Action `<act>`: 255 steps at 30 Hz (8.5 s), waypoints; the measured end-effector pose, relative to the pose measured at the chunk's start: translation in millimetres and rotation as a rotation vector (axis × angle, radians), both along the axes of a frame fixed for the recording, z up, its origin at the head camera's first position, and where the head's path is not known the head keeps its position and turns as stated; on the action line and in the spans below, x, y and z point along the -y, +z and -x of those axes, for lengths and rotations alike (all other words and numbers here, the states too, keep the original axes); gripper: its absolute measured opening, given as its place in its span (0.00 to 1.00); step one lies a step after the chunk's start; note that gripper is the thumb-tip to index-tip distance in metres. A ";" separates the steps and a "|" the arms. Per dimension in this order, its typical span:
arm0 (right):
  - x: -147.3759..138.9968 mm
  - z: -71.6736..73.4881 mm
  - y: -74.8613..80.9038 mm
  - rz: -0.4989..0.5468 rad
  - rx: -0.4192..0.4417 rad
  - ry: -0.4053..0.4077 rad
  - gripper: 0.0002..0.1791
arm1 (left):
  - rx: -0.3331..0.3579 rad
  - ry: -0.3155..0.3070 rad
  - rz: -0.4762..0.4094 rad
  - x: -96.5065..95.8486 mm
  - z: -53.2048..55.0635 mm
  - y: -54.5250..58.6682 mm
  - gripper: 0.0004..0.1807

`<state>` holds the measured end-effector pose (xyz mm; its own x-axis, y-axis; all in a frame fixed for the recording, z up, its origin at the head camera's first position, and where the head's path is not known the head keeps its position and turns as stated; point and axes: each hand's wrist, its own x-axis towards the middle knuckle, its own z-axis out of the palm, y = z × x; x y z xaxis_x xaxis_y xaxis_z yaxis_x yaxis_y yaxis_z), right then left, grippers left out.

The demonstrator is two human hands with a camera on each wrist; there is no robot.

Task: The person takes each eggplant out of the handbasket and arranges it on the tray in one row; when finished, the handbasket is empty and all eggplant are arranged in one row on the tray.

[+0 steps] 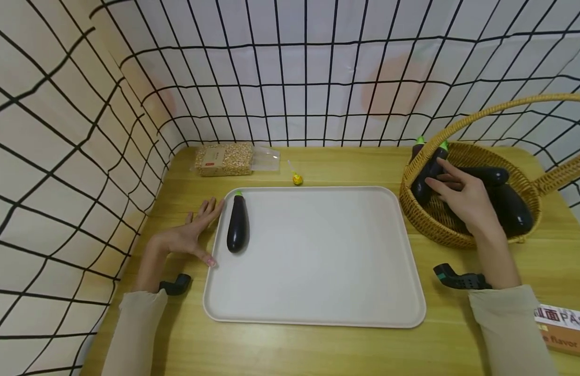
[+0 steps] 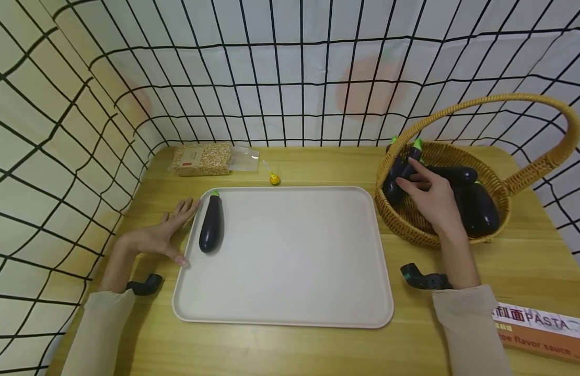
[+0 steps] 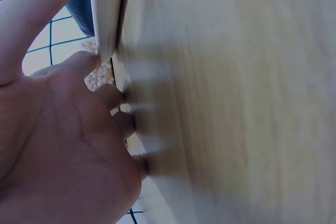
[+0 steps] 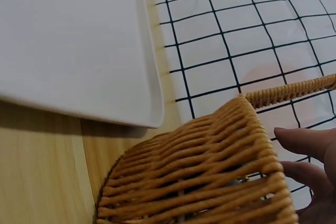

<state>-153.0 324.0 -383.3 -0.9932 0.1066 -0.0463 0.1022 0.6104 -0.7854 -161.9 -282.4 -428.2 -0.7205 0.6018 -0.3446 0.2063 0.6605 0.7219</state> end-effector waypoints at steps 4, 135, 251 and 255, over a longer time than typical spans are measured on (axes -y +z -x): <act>1.4 5.1 -3.2 0.018 0.015 -0.011 0.41 | 0.000 0.006 0.005 -0.9 -0.1 0.2 0.84; 297.7 5.5 -28.2 0.117 0.154 0.430 0.28 | -0.024 -0.007 0.048 -1.6 2.2 2.5 0.84; -13.0 -23.0 20.6 -0.087 0.020 0.174 0.37 | -0.013 0.001 0.002 -0.8 -0.1 0.4 0.84; -9.8 -16.8 9.9 -0.085 0.042 0.048 0.42 | -0.009 0.007 0.002 -0.1 0.0 -0.2 0.84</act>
<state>-136.2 333.8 -373.3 -0.9946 0.0643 -0.0810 0.1031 0.6794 -0.7265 -162.0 -282.3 -428.4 -0.7280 0.5959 -0.3391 0.2080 0.6632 0.7190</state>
